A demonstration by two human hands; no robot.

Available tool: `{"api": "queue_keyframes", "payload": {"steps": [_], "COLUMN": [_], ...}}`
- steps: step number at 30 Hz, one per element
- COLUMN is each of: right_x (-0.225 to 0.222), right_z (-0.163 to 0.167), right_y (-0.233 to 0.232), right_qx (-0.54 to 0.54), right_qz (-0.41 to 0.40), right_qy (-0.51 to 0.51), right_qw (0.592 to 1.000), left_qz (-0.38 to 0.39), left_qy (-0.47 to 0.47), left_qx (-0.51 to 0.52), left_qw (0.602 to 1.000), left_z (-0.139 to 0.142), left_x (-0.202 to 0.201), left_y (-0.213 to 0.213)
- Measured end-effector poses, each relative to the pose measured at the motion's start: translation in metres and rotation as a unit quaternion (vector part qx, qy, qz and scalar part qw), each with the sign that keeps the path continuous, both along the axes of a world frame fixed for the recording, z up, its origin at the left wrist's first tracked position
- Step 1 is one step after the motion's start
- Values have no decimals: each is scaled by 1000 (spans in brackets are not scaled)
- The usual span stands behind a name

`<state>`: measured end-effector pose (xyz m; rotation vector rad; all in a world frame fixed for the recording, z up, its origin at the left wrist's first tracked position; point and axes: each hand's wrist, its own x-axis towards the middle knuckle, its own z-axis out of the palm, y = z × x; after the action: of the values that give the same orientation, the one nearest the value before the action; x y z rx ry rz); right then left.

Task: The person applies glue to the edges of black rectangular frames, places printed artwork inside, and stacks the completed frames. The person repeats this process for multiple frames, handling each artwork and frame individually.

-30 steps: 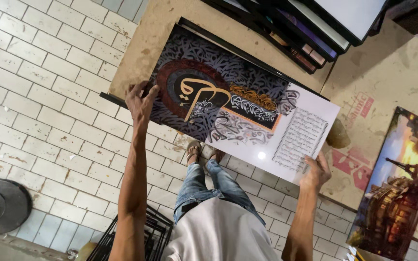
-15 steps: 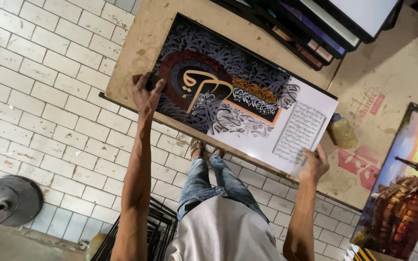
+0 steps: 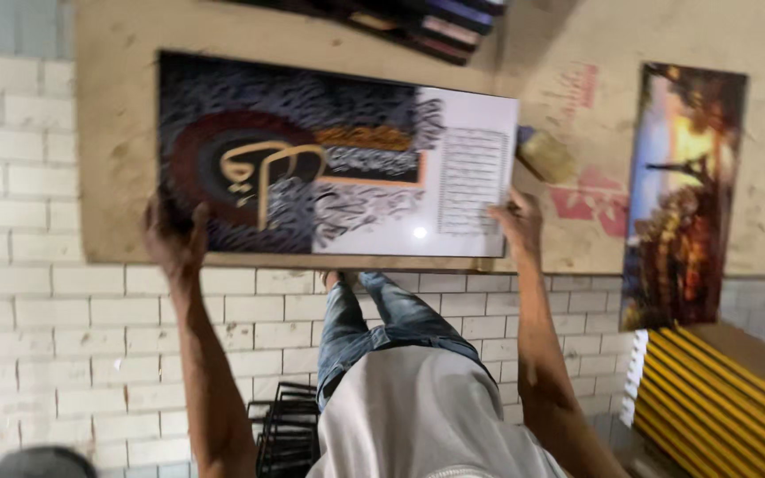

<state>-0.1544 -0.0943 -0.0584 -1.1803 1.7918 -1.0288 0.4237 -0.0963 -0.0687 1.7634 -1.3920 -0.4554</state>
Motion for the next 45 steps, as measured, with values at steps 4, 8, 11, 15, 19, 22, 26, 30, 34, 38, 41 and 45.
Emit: {"api": "queue_keyframes", "payload": {"steps": [4,8,11,15,19,22,26,30,34,38,41,45], "right_x": [1,2,-5,-31,-54,-63,-85,-125,-155,-160,-158,-137], "right_z": [9,12,15,28,32,28,20,26,31,21,11,6], "right_y": [4,8,9,-27,-95,-106,-93,-80,-55,-30,-18,15], "right_qx": [38,68,94,-7,-11,6,-21,-71,-94,-155,-185,-196], "right_qz": [9,14,44,56,103,108,62,-28,-112,-181,-154,-162], "right_qy": [43,80,150,477,535,497,533,421,215,-74,-93,-101], "right_qw": [998,994,983,877,838,861,844,904,966,968,966,962], "left_qz": [31,59,72,83,96,101,105,114,110,110,121,100], "left_qy": [45,-48,28,3,6,-42,-68,-97,-101,-98,-67,-58], "left_qx": [22,45,18,-3,21,23,18,37,39,45,66,68], "left_qw": [998,996,997,997,995,994,992,988,988,988,988,991], "left_z": [-2,-6,-7,-8,-5,-3,-7,-12,-13,-10,-9,-9], "left_x": [1,3,1,-4,-7,-6,-4,-4,-5,-7,-8,-5], "left_y": [5,6,5,3,2,0,1,3,2,1,2,5]}}
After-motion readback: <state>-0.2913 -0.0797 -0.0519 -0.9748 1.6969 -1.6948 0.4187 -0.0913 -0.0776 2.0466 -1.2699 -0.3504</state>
